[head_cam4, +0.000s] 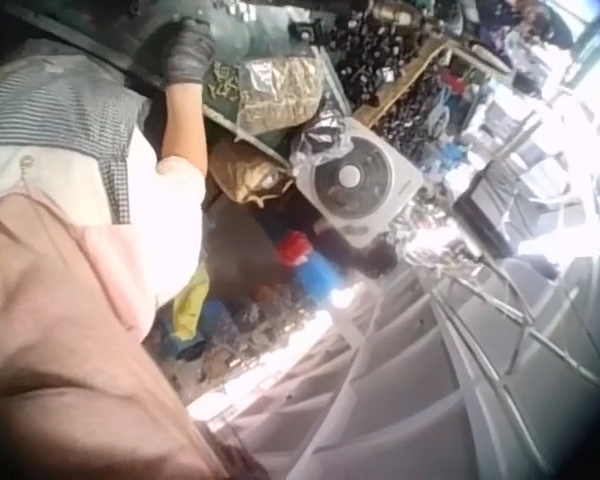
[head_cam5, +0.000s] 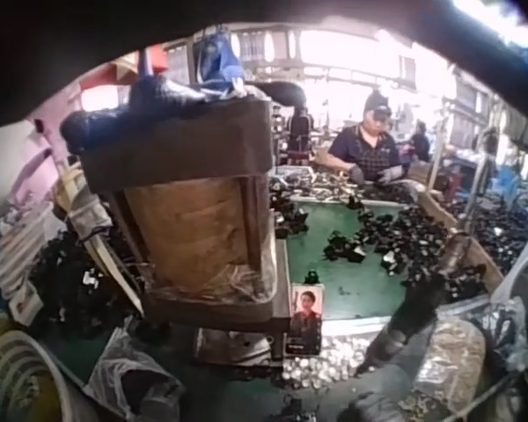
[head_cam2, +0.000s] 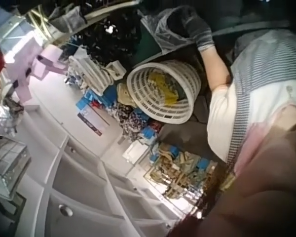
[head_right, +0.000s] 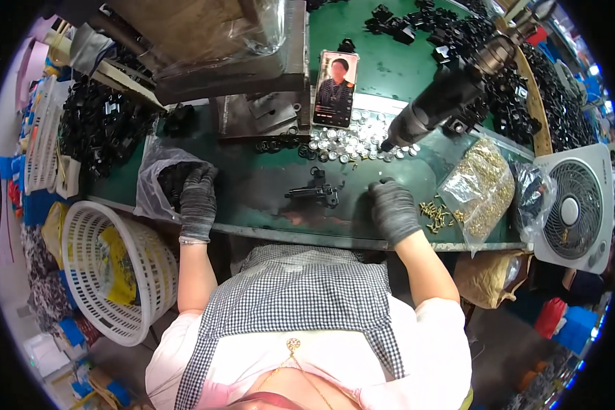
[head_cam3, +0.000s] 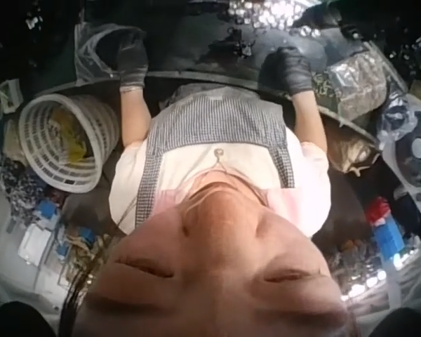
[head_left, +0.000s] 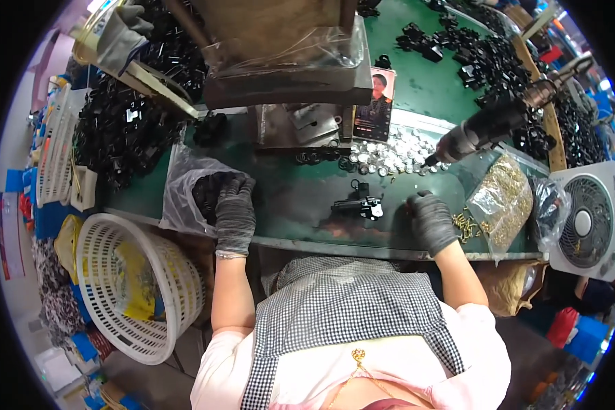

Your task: Assembling small plastic and metal components using a power screwdriver at a factory workbench.

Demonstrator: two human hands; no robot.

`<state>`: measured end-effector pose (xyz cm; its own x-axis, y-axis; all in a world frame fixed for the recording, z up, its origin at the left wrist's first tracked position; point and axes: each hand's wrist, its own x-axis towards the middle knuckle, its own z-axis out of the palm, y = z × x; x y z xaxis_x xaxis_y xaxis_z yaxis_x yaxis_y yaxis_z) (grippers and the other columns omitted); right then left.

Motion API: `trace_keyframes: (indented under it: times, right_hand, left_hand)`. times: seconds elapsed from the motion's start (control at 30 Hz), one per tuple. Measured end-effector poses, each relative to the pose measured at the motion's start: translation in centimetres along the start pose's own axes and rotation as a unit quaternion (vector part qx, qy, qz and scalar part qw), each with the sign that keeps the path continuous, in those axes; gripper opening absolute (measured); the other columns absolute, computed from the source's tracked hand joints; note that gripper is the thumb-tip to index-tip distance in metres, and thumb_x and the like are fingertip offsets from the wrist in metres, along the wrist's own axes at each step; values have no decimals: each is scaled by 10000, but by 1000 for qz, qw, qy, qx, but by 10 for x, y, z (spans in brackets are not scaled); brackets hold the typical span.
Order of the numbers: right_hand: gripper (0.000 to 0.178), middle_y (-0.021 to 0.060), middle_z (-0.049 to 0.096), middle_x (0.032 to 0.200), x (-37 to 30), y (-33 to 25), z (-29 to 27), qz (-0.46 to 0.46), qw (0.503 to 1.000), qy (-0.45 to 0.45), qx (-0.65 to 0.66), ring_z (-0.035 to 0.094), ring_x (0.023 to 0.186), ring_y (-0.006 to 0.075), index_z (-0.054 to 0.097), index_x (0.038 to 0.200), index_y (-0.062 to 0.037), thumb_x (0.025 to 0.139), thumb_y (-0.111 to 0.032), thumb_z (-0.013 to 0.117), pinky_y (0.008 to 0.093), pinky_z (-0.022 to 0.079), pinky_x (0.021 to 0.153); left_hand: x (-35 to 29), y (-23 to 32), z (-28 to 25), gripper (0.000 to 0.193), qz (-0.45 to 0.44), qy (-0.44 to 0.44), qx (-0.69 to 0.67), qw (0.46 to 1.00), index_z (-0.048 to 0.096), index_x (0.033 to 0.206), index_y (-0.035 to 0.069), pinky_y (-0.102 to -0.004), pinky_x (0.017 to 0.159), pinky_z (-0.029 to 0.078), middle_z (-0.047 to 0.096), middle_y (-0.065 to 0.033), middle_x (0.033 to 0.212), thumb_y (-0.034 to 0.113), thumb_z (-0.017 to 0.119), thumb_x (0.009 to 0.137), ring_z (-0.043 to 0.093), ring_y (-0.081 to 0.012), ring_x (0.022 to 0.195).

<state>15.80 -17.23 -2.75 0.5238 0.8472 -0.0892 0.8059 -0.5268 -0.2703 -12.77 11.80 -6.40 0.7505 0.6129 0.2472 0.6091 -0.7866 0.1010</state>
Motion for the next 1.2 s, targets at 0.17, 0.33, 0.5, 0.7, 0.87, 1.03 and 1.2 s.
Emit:
trace_keyframes:
  times: [0.17,0.33,0.5,0.7,0.87,1.03,1.2]
  right_hand:
    - [309,191,615,1008,8,-16,-11,-13,998,-58,-2,608,930,370,644,978,-92,685,-3,606,448,506,802]
    - [314,186,623,970,6,-10,-6,3,999,-50,8,611,920,364,665,968,-88,673,6,618,442,506,809]
    - [244,160,626,906,4,-21,-18,-26,967,54,249,627,833,331,670,920,-74,683,-15,665,395,525,735]
    - [158,98,621,796,10,-57,-22,-178,883,181,395,620,723,219,650,864,-55,739,40,666,289,505,663]
    - [177,117,636,847,12,-48,-2,-183,911,133,344,628,753,243,650,906,-50,737,-1,666,319,515,652]
    - [254,133,641,918,10,-39,-4,-187,914,53,355,639,813,298,634,981,-56,730,-82,664,358,534,678]
    - [328,137,637,951,21,-19,-43,-307,767,129,548,623,902,285,579,1077,-16,777,-97,685,363,514,791]
  left_hand:
    - [18,26,-15,279,-30,-52,-48,997,666,1067,87,-402,904,470,628,-137,1087,88,603,795,595,-321,1001]
    - [36,53,-16,281,-31,-35,-84,995,668,1045,86,-403,859,490,642,-126,1024,68,617,769,608,-327,950]
    - [46,125,-57,277,91,32,-286,953,667,1018,79,-396,802,506,644,-129,966,76,658,741,619,-309,895]
    - [40,174,-44,269,174,-7,-368,913,651,1016,37,-401,807,499,635,-137,961,87,661,751,606,-321,899]
    - [38,177,-41,263,173,-22,-348,921,641,1017,9,-407,798,500,625,-151,950,78,647,764,599,-334,880]
    - [34,179,-39,264,152,-37,-360,920,656,1020,14,-396,789,504,620,-146,937,81,655,764,602,-318,871]
    - [41,186,-33,266,152,-33,-364,918,682,1021,33,-374,769,509,605,-122,919,93,677,763,604,-289,859]
